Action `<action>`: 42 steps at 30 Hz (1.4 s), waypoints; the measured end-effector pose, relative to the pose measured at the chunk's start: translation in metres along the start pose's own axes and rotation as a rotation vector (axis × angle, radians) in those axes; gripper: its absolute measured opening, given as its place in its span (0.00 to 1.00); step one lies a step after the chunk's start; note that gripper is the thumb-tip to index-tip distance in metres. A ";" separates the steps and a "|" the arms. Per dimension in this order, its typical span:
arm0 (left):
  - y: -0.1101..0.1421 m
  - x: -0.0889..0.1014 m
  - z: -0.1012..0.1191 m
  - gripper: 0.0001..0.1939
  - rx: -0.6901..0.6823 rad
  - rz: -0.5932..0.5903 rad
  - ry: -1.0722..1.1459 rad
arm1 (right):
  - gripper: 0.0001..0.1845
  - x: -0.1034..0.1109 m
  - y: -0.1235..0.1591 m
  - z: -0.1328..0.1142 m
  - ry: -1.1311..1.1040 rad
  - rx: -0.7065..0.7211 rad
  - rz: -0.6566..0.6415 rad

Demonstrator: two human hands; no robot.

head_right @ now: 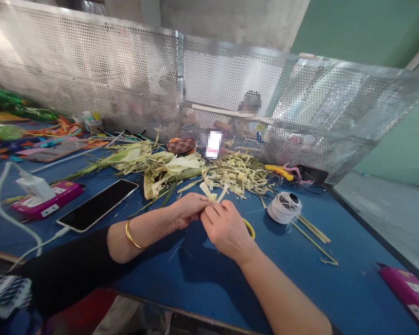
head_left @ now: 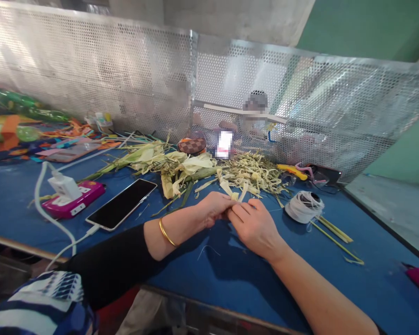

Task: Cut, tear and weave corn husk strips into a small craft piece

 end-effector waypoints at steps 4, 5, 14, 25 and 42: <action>-0.001 0.005 0.006 0.12 -0.011 0.013 0.006 | 0.09 0.019 0.003 -0.005 -0.073 -0.018 0.163; -0.001 0.006 0.008 0.10 -0.010 0.011 0.011 | 0.08 0.024 0.003 -0.006 -0.082 -0.021 0.203; 0.002 0.013 0.017 0.03 -0.014 0.069 0.066 | 0.07 0.039 0.003 -0.003 -0.278 -0.101 0.304; 0.008 0.003 0.028 0.05 -0.110 -0.048 -0.031 | 0.08 0.035 0.002 -0.005 -0.475 -0.090 0.273; 0.001 0.008 0.026 0.05 -0.100 -0.029 0.006 | 0.12 0.020 0.018 0.067 -0.268 -0.550 0.142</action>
Point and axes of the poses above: each hand's wrist, its own y-axis away from the middle knuckle, its own x-axis out of the back of the hand, z = x × y, the point moved 9 cm from there along -y, towards the middle knuckle, and after that the axes turned 3 degrees about -x, right-handed, at the moved point
